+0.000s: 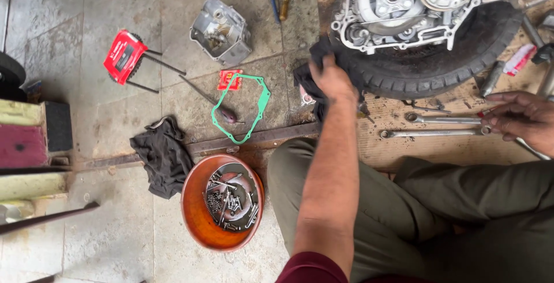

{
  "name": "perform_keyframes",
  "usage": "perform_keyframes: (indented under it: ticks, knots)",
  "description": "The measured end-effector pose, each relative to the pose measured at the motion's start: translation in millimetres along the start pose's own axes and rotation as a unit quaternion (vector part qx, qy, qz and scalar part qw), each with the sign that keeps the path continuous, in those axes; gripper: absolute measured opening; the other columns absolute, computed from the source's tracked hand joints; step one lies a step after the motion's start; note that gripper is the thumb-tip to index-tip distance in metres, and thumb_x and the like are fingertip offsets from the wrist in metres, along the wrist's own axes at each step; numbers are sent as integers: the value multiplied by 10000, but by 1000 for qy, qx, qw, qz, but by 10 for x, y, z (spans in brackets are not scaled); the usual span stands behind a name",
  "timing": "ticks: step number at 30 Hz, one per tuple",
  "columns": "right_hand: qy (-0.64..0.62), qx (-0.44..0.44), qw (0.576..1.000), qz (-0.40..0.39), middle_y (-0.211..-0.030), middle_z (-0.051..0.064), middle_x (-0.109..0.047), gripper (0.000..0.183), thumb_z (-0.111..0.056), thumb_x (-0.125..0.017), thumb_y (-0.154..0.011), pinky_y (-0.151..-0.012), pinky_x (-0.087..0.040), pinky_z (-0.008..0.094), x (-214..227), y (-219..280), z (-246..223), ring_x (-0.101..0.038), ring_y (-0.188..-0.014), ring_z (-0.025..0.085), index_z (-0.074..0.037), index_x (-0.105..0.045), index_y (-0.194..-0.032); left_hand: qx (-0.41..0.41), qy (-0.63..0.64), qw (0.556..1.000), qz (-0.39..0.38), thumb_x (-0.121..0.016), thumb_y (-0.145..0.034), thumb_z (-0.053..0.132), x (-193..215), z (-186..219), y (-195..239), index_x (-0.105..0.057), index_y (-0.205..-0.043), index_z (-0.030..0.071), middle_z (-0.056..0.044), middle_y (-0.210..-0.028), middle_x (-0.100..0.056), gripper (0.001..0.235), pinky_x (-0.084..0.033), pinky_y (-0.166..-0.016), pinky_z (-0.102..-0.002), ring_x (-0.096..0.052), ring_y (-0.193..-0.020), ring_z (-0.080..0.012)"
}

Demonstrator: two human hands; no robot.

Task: The person sits on the floor of a motorcycle repair workshop and applies sealant from a tube onto a rubber gasket, then fits the gasket onto a motorcycle engine case. They use a wrench on the engine fasteners, wipe parts with a black cloth, and reposition the engine assembly on a tire while continuing to work on it by hand.

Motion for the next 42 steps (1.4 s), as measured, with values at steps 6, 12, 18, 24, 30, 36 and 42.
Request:
perform_keyframes:
  ticks: [6,12,18,24,30,36,42]
  knots:
    - [-18,21,1000,-4,-1191,189,-734,599,-89,-634,-978,-733,-571,380,-44,139,-170,-723,-989,246,-8,-460,-1545,-201,-190,950,-144,-684,-985,187,-262,-296,-255,-522,-1281,-36,-203,-1192,-669,405,-549,-967,-415,-650,-1070,-305]
    - [-11,17,1000,-24,-1166,171,-756,581,-78,-614,-979,-747,-577,369,-84,145,-277,-710,-959,219,-19,-464,-1537,-153,-169,968,-110,-662,-962,287,-233,-454,82,-520,-1326,77,-134,-1243,-671,443,-509,-1032,-399,-646,-1124,-279]
    - [21,33,999,-36,-1159,171,-767,576,-33,-572,-982,-770,-588,366,-83,167,-380,-708,-944,226,-20,-457,-1547,-126,-243,937,-217,-685,-918,251,-149,-593,172,-462,-1460,23,-180,-1383,-620,629,-366,-1200,-465,-555,-1350,-347]
    - [38,-26,999,-22,-1197,148,-745,526,-125,-606,-1044,-813,-589,376,-38,335,-508,-718,-1027,221,-50,-459,-1544,-9,-27,1000,13,-627,-950,299,180,-548,178,-178,-1593,147,-139,-1431,-562,799,-485,-1157,-422,-596,-1342,-321]
    - [37,-20,999,-29,-1194,144,-756,526,-142,-603,-1043,-815,-592,382,-48,270,-462,-725,-1012,233,-54,-461,-1541,-16,-96,990,-106,-665,-984,288,39,-746,-157,-555,-1433,-112,-293,-1281,-672,611,-618,-931,-400,-710,-1055,-326]
    - [10,21,999,-37,-1166,133,-764,563,-60,-607,-988,-781,-596,373,-96,149,-272,-718,-976,212,-45,-477,-1535,49,-41,996,-61,-654,-985,221,-55,-780,-56,-541,-1397,9,-147,-1077,-683,478,-622,-821,-402,-705,-883,-259]
    - [26,-3,999,-40,-1151,132,-771,569,-41,-638,-981,-788,-597,364,-111,153,-403,-720,-989,207,-75,-483,-1528,63,-262,960,-71,-616,-1071,192,57,-1659,-1153,-609,-1375,-26,-418,-1248,-626,373,-309,-665,-622,-372,-803,-366]
Point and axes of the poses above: each hand's wrist, its own y-axis away from the middle knuckle, its own x-axis out of the back of the hand, z = x × y, the point moved 4 cm from there along -y, towards the middle knuckle
